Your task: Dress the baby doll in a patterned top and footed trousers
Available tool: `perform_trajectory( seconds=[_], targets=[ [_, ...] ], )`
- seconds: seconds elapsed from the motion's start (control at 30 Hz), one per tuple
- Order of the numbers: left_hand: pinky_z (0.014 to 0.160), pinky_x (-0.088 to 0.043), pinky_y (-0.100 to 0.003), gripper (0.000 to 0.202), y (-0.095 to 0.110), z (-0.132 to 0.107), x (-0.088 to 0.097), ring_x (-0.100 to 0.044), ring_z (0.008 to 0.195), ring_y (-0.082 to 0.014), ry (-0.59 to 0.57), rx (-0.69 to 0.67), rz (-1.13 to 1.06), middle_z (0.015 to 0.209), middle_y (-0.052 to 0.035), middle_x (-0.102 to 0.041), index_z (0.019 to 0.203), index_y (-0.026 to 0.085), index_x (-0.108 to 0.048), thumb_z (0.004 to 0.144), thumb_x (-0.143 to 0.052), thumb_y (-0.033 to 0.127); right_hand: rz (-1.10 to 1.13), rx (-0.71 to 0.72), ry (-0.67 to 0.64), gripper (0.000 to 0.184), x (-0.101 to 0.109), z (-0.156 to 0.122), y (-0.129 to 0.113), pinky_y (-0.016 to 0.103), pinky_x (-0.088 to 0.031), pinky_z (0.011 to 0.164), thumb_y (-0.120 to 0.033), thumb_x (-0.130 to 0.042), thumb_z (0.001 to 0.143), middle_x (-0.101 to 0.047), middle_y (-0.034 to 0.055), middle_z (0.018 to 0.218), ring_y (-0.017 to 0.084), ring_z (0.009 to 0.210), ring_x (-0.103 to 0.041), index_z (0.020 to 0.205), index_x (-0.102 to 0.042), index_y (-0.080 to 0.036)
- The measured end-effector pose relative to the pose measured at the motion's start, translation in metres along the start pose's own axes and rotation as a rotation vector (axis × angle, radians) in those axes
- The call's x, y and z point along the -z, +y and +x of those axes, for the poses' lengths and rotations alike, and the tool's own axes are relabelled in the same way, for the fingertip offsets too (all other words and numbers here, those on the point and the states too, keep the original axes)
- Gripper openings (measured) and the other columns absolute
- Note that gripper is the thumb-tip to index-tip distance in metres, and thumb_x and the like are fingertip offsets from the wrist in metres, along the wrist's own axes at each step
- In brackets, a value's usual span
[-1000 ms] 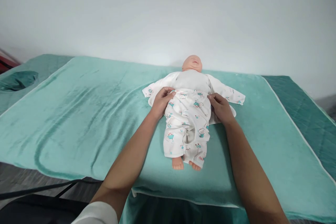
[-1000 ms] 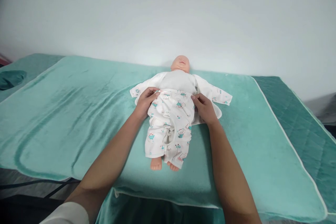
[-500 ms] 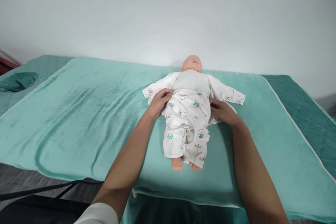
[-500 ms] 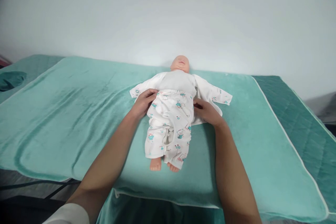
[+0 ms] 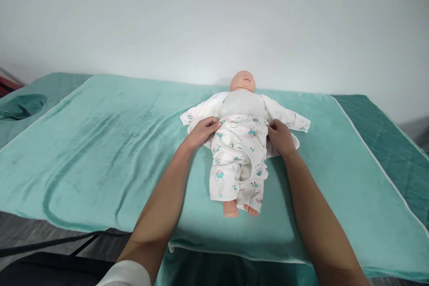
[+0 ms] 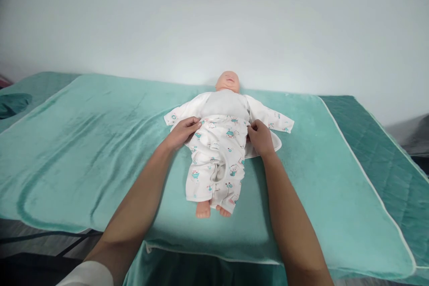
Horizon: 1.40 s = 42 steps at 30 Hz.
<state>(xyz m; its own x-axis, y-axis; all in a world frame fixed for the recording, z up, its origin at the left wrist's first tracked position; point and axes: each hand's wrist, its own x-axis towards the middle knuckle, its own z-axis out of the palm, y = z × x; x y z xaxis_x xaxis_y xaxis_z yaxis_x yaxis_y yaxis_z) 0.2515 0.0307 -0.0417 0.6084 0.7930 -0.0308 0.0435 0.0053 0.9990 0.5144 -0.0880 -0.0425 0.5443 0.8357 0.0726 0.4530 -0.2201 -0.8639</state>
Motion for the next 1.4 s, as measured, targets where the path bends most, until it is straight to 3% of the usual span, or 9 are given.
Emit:
perform_trajectory(
  seconds=[0.17, 0.37, 0.53, 0.73, 0.97, 1.1, 1.2, 1.4],
  targets=[
    [0.058, -0.028, -0.024, 0.035, 0.002, -0.003, 0.01, -0.041, 0.064, -0.0093, -0.105, 0.067, 0.014, 0.071, 0.0026, -0.05, 0.075, 0.017, -0.061, 0.083, -0.068, 0.05, 0.045, 0.032, -0.12, 0.008, 0.002, -0.001, 0.004, 0.03, -0.042, 0.061, -0.03, -0.058, 0.074, -0.06, -0.0023, 0.065, 0.017, 0.065, -0.055, 0.075, -0.055, -0.023],
    [0.071, -0.041, -0.023, 0.028, -0.002, -0.002, 0.016, -0.058, 0.078, -0.0123, -0.175, 0.131, -0.166, 0.088, -0.001, -0.066, 0.09, 0.016, -0.069, 0.072, -0.08, 0.036, 0.276, 0.007, -0.223, 0.023, -0.005, 0.002, 0.011, 0.033, -0.051, 0.072, -0.029, -0.069, 0.07, -0.069, -0.0001, 0.086, 0.02, 0.082, -0.063, 0.088, -0.057, -0.024],
    [0.066, -0.044, -0.022, 0.029, -0.006, -0.001, 0.008, -0.06, 0.073, -0.0116, -0.118, 0.089, -0.353, 0.083, -0.001, -0.067, 0.087, 0.016, -0.066, 0.07, -0.083, 0.033, 0.475, -0.131, -0.186, 0.041, -0.016, 0.001, 0.006, 0.036, -0.057, 0.067, -0.027, -0.079, 0.063, -0.071, 0.0021, 0.095, 0.024, 0.084, -0.067, 0.095, -0.054, -0.027],
    [0.056, -0.04, -0.019, 0.027, -0.01, 0.002, 0.001, -0.053, 0.06, -0.0081, -0.016, 0.009, -0.432, 0.07, 0.0038, -0.059, 0.083, 0.017, -0.061, 0.07, -0.082, 0.028, 0.715, -0.072, -0.254, 0.046, -0.023, -0.001, 0.002, 0.045, -0.059, 0.082, -0.027, -0.085, 0.06, -0.07, 0.0019, 0.098, 0.027, 0.096, -0.067, 0.094, -0.054, -0.028],
    [0.056, -0.04, -0.02, 0.027, -0.006, 0.005, -0.01, -0.053, 0.058, -0.0084, 0.067, -0.011, -0.45, 0.068, 0.0046, -0.059, 0.083, 0.018, -0.058, 0.066, -0.079, 0.02, 0.81, -0.048, -0.292, 0.049, -0.024, -0.001, -0.001, 0.048, -0.058, 0.088, -0.028, -0.09, 0.056, -0.071, 0.0007, 0.099, 0.026, 0.1, -0.067, 0.093, -0.058, -0.029],
    [0.058, -0.043, -0.022, 0.032, 0.0, 0.006, -0.021, -0.056, 0.062, -0.0104, 0.175, 0.023, -0.453, 0.07, 0.0039, -0.059, 0.085, 0.017, -0.058, 0.062, -0.08, 0.023, 0.836, 0.013, -0.307, 0.045, -0.025, -0.002, -0.006, 0.049, -0.058, 0.09, -0.031, -0.089, 0.059, -0.072, 0.0008, 0.102, 0.027, 0.105, -0.066, 0.094, -0.061, -0.03],
    [0.063, -0.046, -0.024, 0.036, 0.002, 0.005, -0.026, -0.06, 0.069, -0.0131, 0.194, 0.035, -0.457, 0.076, 0.0032, -0.062, 0.086, 0.018, -0.058, 0.061, -0.082, 0.028, 0.853, 0.039, -0.309, 0.039, -0.025, -0.003, -0.008, 0.048, -0.058, 0.09, -0.033, -0.088, 0.06, -0.073, 0.0, 0.099, 0.027, 0.105, -0.066, 0.09, -0.061, -0.028],
    [0.059, -0.038, -0.022, 0.03, -0.002, 0.005, -0.026, -0.052, 0.068, -0.0112, 0.196, -0.053, -0.271, 0.075, 0.0046, -0.057, 0.084, 0.02, -0.054, 0.072, -0.077, 0.036, 0.805, 0.021, -0.207, 0.037, -0.022, -0.003, -0.002, 0.044, -0.058, 0.086, -0.032, -0.087, 0.061, -0.072, -0.0013, 0.093, 0.026, 0.096, -0.068, 0.083, -0.059, -0.026]
  ],
)
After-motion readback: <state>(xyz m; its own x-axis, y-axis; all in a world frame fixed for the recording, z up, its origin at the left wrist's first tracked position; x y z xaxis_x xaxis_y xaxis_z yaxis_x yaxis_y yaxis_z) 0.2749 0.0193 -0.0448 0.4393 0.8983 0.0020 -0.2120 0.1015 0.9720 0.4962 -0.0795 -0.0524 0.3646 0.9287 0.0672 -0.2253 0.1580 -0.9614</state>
